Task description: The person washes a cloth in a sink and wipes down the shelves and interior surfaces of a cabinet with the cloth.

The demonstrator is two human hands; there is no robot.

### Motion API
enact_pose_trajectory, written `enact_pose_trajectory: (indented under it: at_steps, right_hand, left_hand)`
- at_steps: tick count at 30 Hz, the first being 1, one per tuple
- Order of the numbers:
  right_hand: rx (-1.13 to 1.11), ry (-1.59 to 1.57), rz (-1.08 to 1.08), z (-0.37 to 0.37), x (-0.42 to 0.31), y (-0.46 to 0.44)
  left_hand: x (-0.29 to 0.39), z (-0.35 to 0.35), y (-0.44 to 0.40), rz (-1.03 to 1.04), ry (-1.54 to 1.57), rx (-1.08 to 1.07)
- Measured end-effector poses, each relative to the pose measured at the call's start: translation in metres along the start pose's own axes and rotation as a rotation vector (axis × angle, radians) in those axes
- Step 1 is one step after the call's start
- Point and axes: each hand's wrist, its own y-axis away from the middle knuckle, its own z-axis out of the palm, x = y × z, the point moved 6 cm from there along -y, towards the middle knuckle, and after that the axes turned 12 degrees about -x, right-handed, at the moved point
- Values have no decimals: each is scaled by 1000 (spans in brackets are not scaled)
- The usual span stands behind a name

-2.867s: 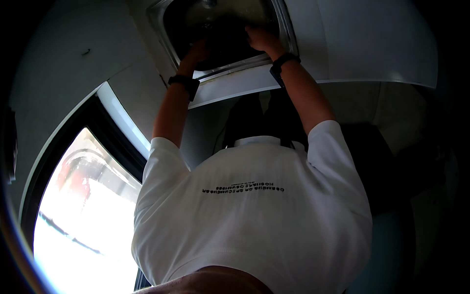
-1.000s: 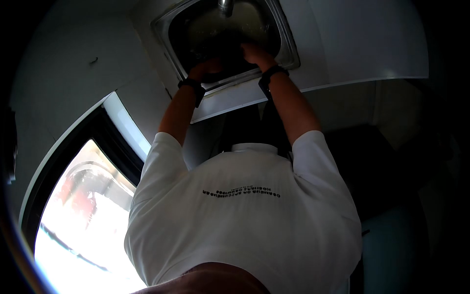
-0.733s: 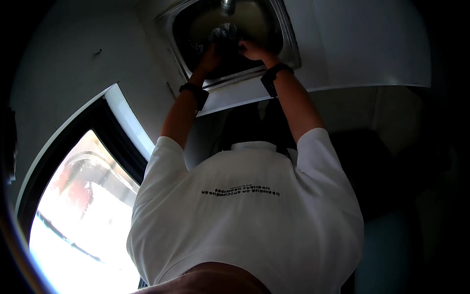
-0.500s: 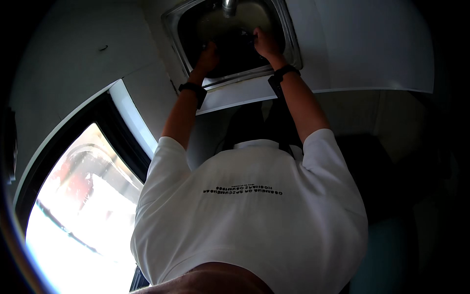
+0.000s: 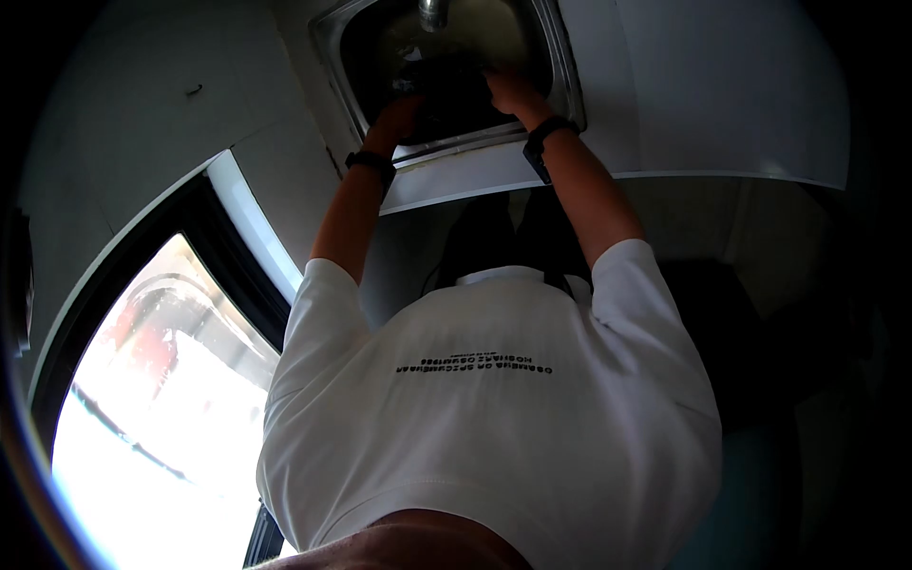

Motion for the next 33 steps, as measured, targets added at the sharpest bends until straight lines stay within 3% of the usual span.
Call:
enact_pose_trajectory:
  at_steps: [1,3,5,6,8,10,12,15,17,19,21,25,27,28,29,31,33]
  right_hand:
    - [0,2,2,-4,-1,-3]
    - [-404,31,66,14,2,-8]
    - [-392,-2,49,14,1,-6]
    - [-378,-33,24,14,-1,-7]
    - [-357,-57,49,9,-2,-11]
    - [-337,-81,84,2,-2,-10]
    - [-558,-39,134,12,-1,-8]
    - [-560,-51,97,21,5,-11]
    - [-474,-136,159,31,13,-15]
    - [-375,-213,224,17,9,-16]
    - [-536,18,133,8,-9,-4]
    - [-585,-165,143,34,8,-13]
    - [-334,-163,193,35,23,-20]
    - [-334,-164,195,38,27,-22]
    - [-376,-166,167,44,29,-25]
    - [-422,-166,141,41,22,-23]
    - [-704,-99,173,41,18,-23]
  left_hand:
    - [-2,-1,-2,-36,-45,51]
    - [-2,0,-9,-64,-87,96]
    - [-6,10,-18,-35,88,-54]
    - [-10,13,-21,-37,87,-54]
    - [-18,31,-28,-81,-19,-257]
    - [-7,30,-29,-86,-42,-301]
    - [2,26,-25,-88,-65,-351]
    - [7,21,-18,-125,18,-340]
    - [-8,33,-19,-186,117,-515]
    - [-1,23,-9,-206,130,-453]
    - [4,20,-9,-216,146,-397]
    - [1,27,-13,-196,169,-455]
    - [7,26,-8,-175,128,-478]
    - [7,27,-8,-151,96,-407]
    - [7,25,-9,-130,64,-334]
    - [6,29,-9,-131,107,-395]
    - [3,31,-13,-134,148,-451]
